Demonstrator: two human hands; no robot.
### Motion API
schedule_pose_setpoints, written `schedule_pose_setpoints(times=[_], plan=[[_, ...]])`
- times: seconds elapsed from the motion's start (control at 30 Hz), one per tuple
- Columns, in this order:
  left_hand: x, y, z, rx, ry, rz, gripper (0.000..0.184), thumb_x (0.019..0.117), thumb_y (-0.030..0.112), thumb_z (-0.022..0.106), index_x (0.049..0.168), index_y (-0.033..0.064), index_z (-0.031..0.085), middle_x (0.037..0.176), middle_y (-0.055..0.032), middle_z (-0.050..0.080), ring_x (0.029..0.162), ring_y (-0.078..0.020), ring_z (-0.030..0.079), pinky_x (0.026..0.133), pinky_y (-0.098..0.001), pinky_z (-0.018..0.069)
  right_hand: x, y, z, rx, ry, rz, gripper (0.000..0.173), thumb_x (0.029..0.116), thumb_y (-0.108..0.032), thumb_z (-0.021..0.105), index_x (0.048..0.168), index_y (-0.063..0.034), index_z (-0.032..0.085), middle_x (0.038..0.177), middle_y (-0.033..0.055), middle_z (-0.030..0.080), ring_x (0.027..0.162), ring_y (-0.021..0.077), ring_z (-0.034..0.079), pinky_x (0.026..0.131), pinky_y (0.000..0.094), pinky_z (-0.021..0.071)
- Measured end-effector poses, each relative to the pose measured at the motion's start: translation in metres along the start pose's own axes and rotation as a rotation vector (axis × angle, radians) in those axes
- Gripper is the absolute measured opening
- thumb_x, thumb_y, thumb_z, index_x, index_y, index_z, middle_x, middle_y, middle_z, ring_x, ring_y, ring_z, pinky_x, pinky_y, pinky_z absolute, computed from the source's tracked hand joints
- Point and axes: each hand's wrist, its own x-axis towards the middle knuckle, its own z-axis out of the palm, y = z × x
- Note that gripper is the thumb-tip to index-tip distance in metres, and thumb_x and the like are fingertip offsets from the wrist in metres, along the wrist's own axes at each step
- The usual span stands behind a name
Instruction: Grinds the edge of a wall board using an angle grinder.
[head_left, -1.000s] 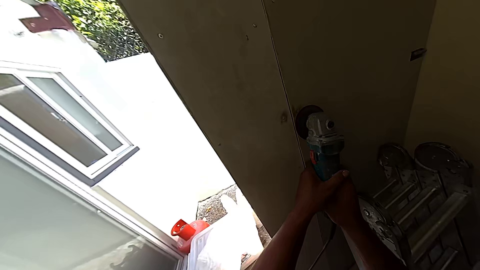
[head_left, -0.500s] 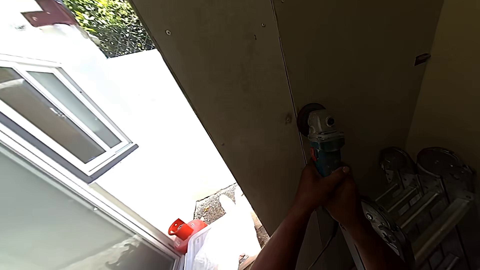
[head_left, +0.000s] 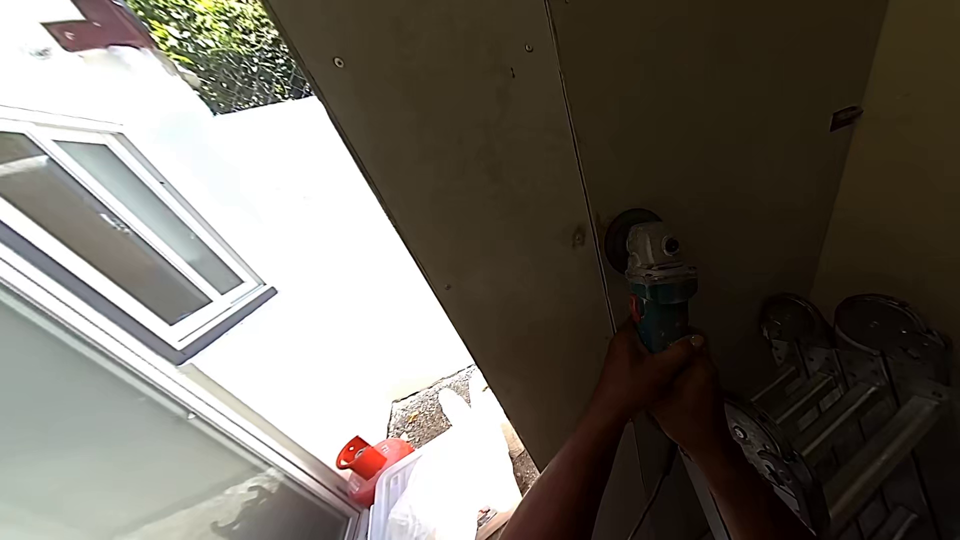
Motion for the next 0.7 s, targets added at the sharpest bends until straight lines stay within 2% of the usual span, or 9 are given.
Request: schedule_pose_setpoints(times=[0.13,0.2,0.33,0.4,0.7], plan=[[-0.010,-0.003,0.001,-0.009,0.024,0.045,0.059,0.0860,0.029,0.083,0.127,-0.0031,0.056,0.103,-0.0107,0.073,0.095,-0.0152,0.073,0.089,-0.0320,0.0609,-0.007,0.003,0.000,0.002,0.020,-0.058,0.073,0.0725,-0.035,0.078,0.130,0.0028,0.053,0.100,0.0049,0.071,0.092,0.0081,0.070,0.081,0.0296,0.0588],[-0.016,-0.006,0.000,-0.009,0.032,0.079,0.060,0.0858,0.028,0.082,0.128,-0.0044,0.054,0.104,-0.0108,0.073,0.095,-0.0146,0.073,0.089,-0.0314,0.0609,-0.012,0.002,0.000,-0.017,0.027,-0.078,0.074,0.0736,-0.041,0.076,0.129,0.0021,0.053,0.099,0.0032,0.070,0.090,0.0056,0.069,0.080,0.0270,0.0581],[-0.021,-0.013,-0.005,-0.040,0.065,0.120,0.054,0.0872,0.025,0.081,0.125,-0.0049,0.057,0.102,-0.0109,0.073,0.094,-0.0151,0.073,0.089,-0.0322,0.0609,-0.015,0.003,0.005,-0.047,-0.002,-0.095,0.074,0.0734,-0.038,0.077,0.130,0.0034,0.055,0.100,0.0070,0.072,0.089,0.0138,0.071,0.078,0.0363,0.0600],[-0.020,-0.012,-0.009,-0.044,0.074,0.123,0.052,0.0872,0.025,0.081,0.124,-0.0043,0.058,0.101,-0.0105,0.073,0.094,-0.0149,0.073,0.089,-0.0323,0.0608,-0.013,0.000,0.008,-0.065,-0.012,-0.092,0.073,0.0724,-0.038,0.077,0.130,0.0019,0.055,0.099,0.0068,0.072,0.089,0.0149,0.071,0.077,0.0383,0.0598],[-0.025,-0.012,-0.025,-0.030,0.083,0.127,0.050,0.0867,0.023,0.081,0.123,-0.0039,0.058,0.101,-0.0095,0.074,0.093,-0.0142,0.073,0.089,-0.0315,0.0608,-0.019,-0.008,0.023,-0.014,-0.029,-0.077,0.073,0.0718,-0.037,0.077,0.129,0.0008,0.054,0.099,0.0046,0.071,0.089,0.0108,0.070,0.078,0.0340,0.0595]])
